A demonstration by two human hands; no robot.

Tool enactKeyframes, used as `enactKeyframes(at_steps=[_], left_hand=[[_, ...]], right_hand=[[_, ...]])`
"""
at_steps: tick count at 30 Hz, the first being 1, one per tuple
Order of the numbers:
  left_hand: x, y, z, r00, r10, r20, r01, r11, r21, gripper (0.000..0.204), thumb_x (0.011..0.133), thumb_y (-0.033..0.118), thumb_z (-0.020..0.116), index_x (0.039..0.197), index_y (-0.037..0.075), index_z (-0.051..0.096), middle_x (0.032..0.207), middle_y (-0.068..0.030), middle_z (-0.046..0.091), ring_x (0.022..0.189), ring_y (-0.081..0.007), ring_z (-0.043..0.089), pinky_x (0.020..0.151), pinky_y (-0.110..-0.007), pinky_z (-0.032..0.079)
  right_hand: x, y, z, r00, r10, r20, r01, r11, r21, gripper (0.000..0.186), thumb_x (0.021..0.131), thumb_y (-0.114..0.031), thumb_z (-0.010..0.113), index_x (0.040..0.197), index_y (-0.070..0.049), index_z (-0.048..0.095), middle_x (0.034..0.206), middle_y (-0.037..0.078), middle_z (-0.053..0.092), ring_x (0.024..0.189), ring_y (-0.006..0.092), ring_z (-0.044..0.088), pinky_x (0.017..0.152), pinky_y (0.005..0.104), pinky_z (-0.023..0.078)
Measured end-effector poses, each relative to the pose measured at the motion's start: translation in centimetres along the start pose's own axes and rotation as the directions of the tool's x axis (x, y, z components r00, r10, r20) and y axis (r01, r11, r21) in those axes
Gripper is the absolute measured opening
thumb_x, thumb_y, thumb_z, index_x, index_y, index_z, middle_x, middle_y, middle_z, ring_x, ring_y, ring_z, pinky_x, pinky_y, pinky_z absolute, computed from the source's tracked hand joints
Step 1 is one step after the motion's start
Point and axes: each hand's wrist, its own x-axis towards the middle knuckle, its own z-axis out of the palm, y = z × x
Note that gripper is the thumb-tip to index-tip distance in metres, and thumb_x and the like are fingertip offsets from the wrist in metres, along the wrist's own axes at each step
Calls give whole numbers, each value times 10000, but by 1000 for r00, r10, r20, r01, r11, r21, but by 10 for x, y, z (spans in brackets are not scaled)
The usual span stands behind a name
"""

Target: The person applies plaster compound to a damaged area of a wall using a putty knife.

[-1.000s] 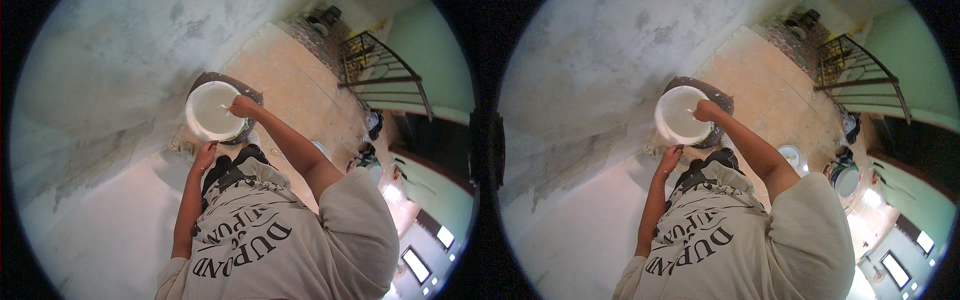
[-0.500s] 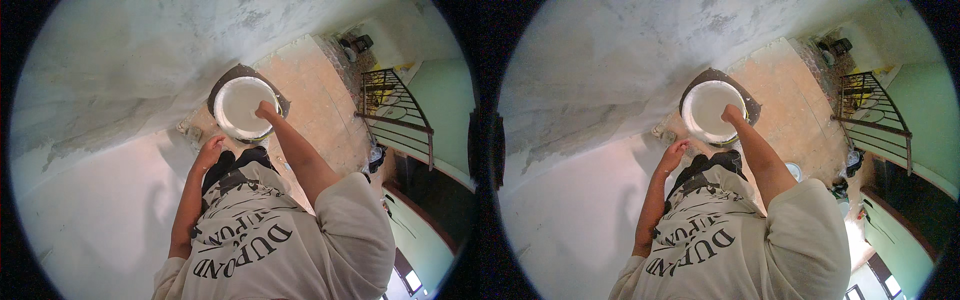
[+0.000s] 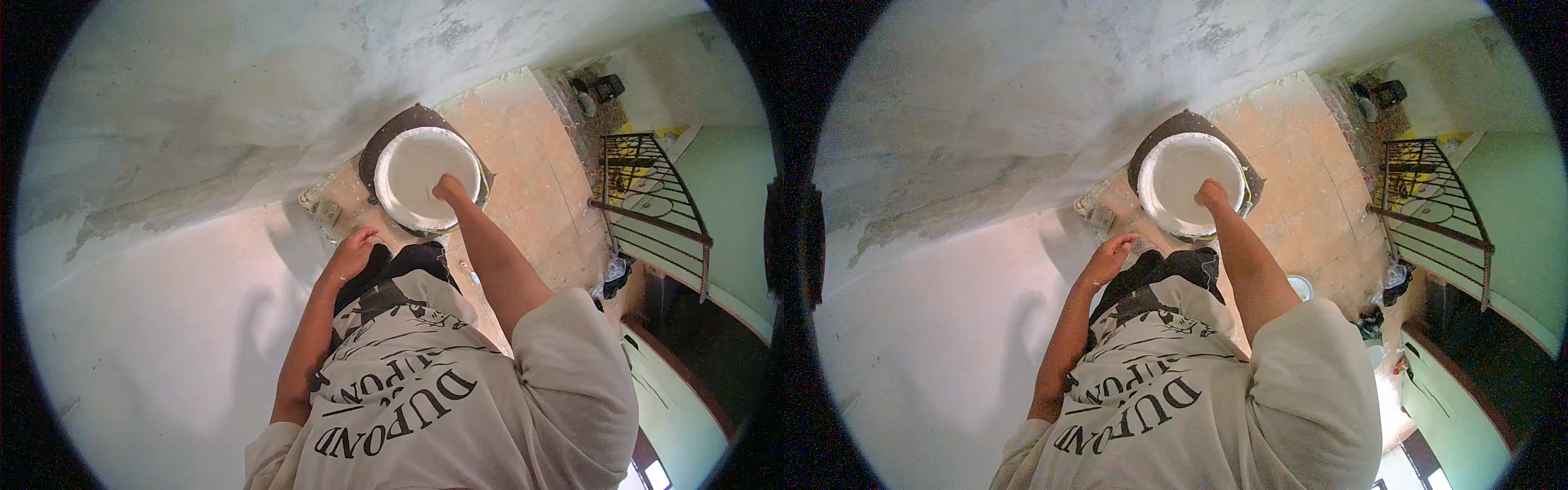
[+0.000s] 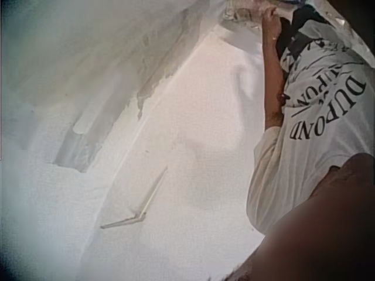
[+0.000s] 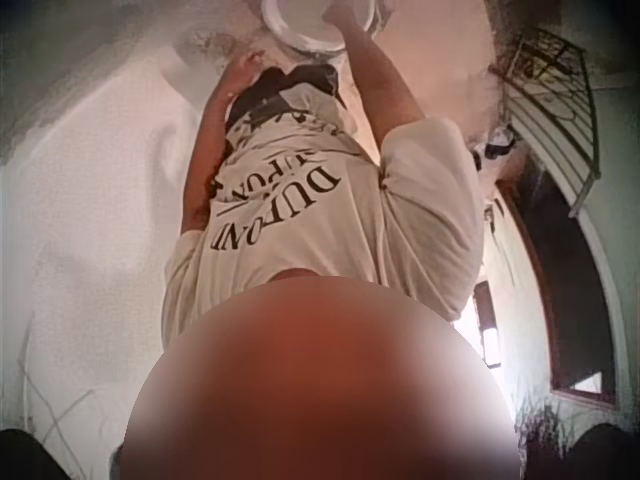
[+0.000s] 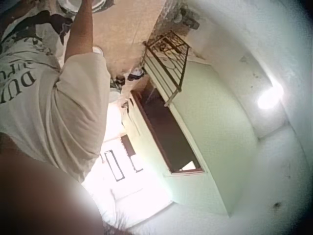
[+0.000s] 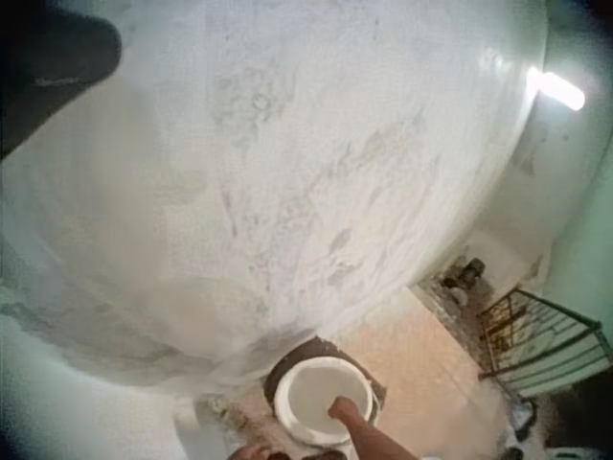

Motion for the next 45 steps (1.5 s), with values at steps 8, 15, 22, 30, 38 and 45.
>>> enactKeyframes(at_steps=[8, 15, 22, 30, 38, 45], left_hand=[[3, -17, -1, 1000, 0, -23, 1, 1000, 27, 319, 931, 214, 448, 1177, 29, 531, 1148, -103, 581, 1091, -189, 519, 944, -308, 380], [0, -5, 2, 1000, 18, 24, -19, 999, 30, 330, 926, 225, 449, 1188, 39, 526, 1148, -79, 577, 1055, -182, 523, 924, -304, 388], [-10, -14, -14, 998, 18, 60, -18, 1000, 2, 354, 931, 271, 455, 1212, 63, 514, 1156, -64, 573, 1058, -168, 515, 902, -308, 395], [-11, -22, 11, 994, -95, 63, 102, 987, -126, 427, 864, 353, 547, 1210, 103, 524, 1180, -43, 559, 1051, -155, 517, 884, -331, 401], [-3, -4, 33, 989, -114, 92, 123, 988, -97, 415, 868, 302, 535, 1219, 82, 511, 1192, -39, 554, 1062, -164, 514, 880, -346, 407], [3, -6, 42, 995, -19, 93, 23, 999, -45, 377, 869, 258, 522, 1198, 73, 525, 1158, -39, 565, 1012, -152, 533, 834, -316, 429]], right_hand=[[-13, -10, -15, 999, 38, -33, -35, 995, 88, 187, 631, -147, 555, 716, -23, 667, 874, 176, 650, 845, 300, 634, 735, 349, 498], [-41, -21, -42, 969, 174, 175, -239, 835, 496, 283, 742, -237, 591, 811, 33, 637, 712, 173, 614, 572, 258, 589, 486, 365, 454], [-90, -41, -9, 944, 135, 301, -317, 623, 715, 267, 821, -235, 546, 715, 5, 598, 579, 92, 553, 470, 183, 507, 420, 349, 394], [-101, -31, 57, 968, -233, 90, 236, 972, -17, 270, 819, -224, 548, 729, 24, 606, 729, 206, 627, 689, 317, 631, 604, 417, 484], [-144, -36, 2, 987, -42, -155, 49, 998, 43, 198, 808, -170, 536, 915, -5, 514, 705, 168, 631, 703, 330, 644, 592, 441, 504], [-153, 27, -47, 961, -188, -204, 180, 982, -59, 148, 851, -150, 476, 921, -20, 468, 719, 165, 621, 683, 343, 631, 576, 465, 494]])
